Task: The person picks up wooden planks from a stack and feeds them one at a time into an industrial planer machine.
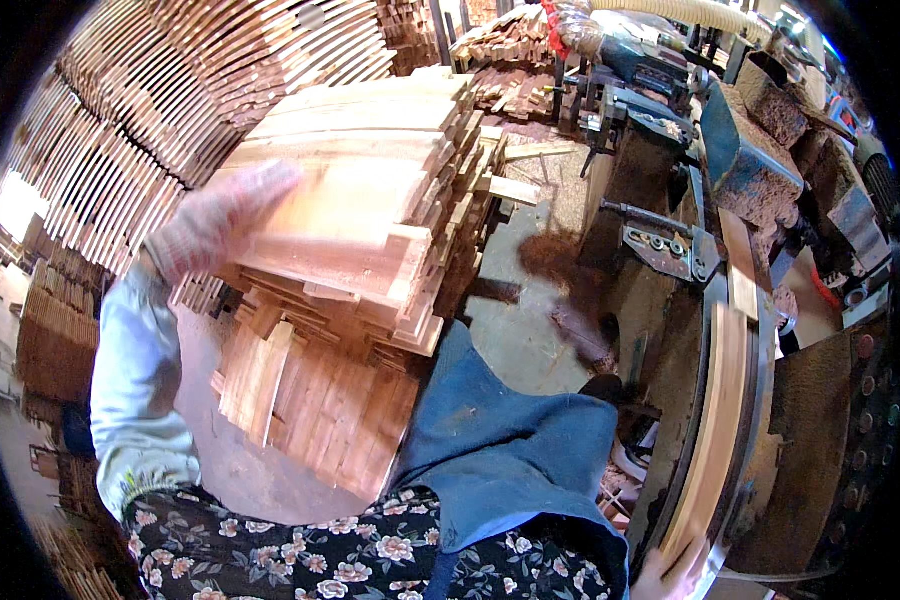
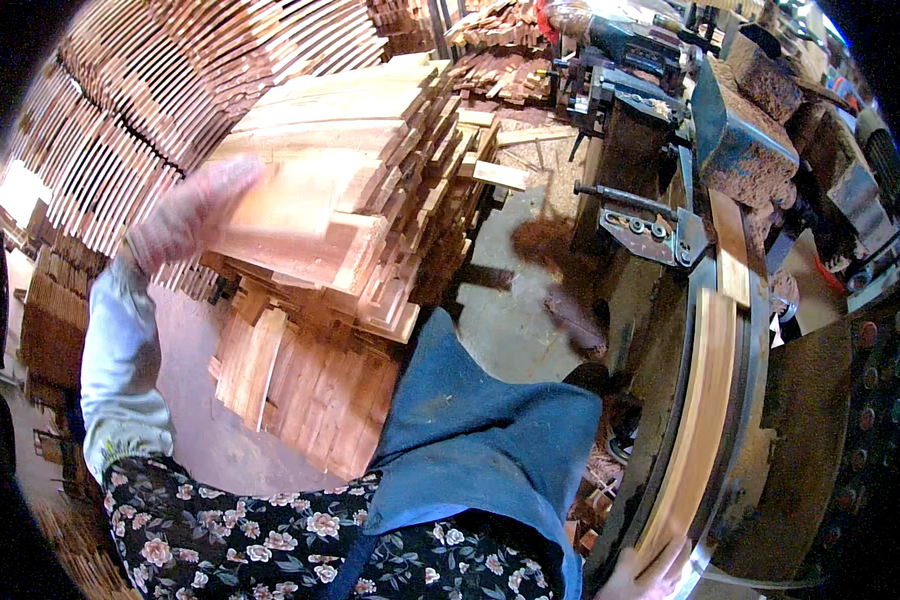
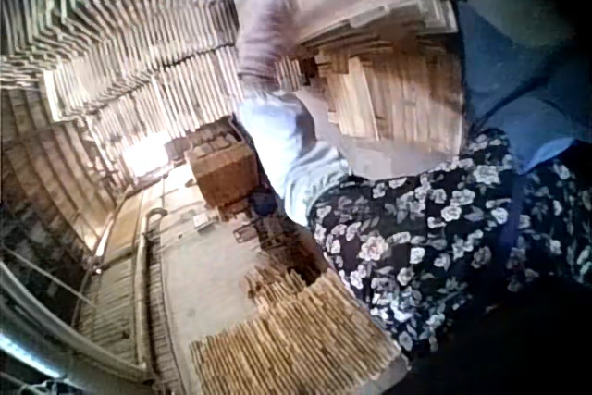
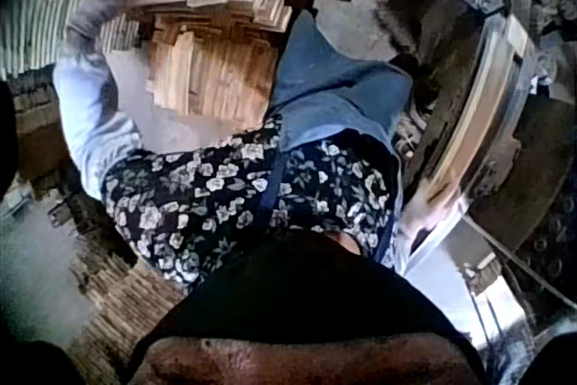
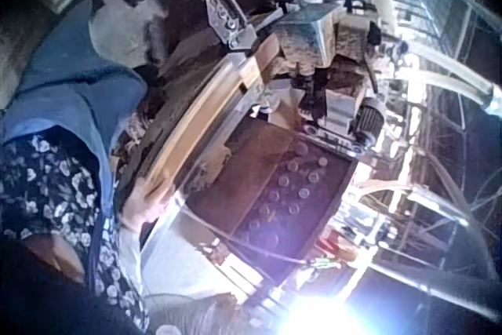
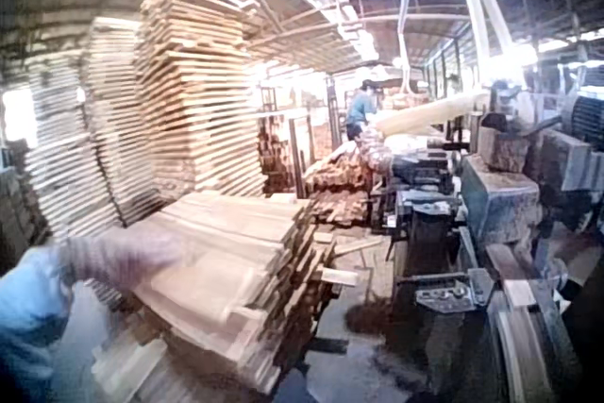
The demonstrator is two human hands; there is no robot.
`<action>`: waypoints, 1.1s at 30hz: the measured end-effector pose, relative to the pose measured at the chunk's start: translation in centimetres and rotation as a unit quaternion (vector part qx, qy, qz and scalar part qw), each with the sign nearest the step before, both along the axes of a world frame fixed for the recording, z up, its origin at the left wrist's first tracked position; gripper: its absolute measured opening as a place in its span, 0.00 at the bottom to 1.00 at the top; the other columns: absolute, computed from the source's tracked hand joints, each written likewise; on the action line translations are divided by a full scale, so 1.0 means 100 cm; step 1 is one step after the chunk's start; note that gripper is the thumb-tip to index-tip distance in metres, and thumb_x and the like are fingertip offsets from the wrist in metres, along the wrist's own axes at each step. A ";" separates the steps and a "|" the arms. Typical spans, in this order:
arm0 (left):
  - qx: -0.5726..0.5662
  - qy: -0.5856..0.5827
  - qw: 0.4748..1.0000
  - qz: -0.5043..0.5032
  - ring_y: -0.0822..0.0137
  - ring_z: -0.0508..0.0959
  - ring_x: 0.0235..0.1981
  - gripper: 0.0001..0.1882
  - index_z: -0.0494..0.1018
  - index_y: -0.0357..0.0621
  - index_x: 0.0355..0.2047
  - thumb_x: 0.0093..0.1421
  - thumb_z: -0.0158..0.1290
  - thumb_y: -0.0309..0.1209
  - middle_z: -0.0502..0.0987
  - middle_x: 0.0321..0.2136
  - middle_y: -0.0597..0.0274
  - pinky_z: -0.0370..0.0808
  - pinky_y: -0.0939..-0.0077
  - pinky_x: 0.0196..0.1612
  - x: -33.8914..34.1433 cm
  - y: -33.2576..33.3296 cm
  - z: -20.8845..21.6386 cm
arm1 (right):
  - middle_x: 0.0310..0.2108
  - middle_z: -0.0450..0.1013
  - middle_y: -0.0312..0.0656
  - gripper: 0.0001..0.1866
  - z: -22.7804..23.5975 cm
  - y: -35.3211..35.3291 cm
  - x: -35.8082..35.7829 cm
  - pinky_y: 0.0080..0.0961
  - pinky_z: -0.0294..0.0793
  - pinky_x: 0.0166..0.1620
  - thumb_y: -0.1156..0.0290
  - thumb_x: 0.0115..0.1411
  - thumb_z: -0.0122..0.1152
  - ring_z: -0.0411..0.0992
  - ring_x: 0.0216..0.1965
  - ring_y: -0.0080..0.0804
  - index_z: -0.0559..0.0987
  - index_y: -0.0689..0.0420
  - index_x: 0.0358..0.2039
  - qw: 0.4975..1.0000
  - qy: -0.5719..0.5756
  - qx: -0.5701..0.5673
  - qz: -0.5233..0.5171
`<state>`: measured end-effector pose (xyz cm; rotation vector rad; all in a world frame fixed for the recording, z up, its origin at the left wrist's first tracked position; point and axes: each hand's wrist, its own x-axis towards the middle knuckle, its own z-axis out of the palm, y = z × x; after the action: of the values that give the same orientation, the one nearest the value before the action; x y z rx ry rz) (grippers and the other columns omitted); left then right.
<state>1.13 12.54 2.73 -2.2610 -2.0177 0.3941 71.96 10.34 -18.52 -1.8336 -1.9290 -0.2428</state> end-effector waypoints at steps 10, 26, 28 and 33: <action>0.061 0.030 0.995 0.069 0.42 0.66 0.70 0.53 0.60 0.40 0.73 0.48 0.69 0.38 0.67 0.69 0.42 0.62 0.52 0.74 -0.002 -0.021 -0.048 | 0.59 0.72 0.60 0.27 -0.018 0.150 0.003 0.49 0.71 0.62 0.76 0.65 0.64 0.72 0.56 0.58 0.74 0.64 0.65 0.996 0.011 -0.028 0.086; 0.356 0.099 0.865 -0.340 0.54 0.82 0.39 0.10 0.79 0.49 0.35 0.64 0.56 0.41 0.80 0.34 0.59 0.80 0.54 0.38 0.302 0.176 -0.094 | 0.74 0.60 0.51 0.55 0.063 0.191 -0.113 0.37 0.56 0.75 0.74 0.48 0.70 0.60 0.73 0.45 0.57 0.60 0.77 0.877 0.205 -0.131 0.414; 0.272 -0.052 0.853 -0.443 0.54 0.83 0.42 0.10 0.79 0.51 0.35 0.65 0.55 0.41 0.81 0.36 0.61 0.78 0.49 0.43 0.360 0.179 -0.095 | 0.70 0.63 0.54 0.61 0.061 0.161 -0.104 0.42 0.61 0.73 0.72 0.38 0.75 0.64 0.70 0.54 0.58 0.59 0.76 0.915 0.173 -0.149 0.332; 0.402 -0.032 0.781 -0.477 0.60 0.81 0.25 0.07 0.77 0.49 0.34 0.63 0.58 0.37 0.80 0.26 0.57 0.75 0.67 0.16 0.385 0.175 -0.091 | 0.56 0.77 0.62 0.36 0.045 0.033 -0.034 0.49 0.76 0.59 0.63 0.56 0.75 0.75 0.57 0.63 0.76 0.60 0.64 0.985 0.092 -0.137 0.044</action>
<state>39.60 30.01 -6.33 -2.2542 -0.5524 -0.5346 68.60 13.62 -14.02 -1.8575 -1.9834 0.2248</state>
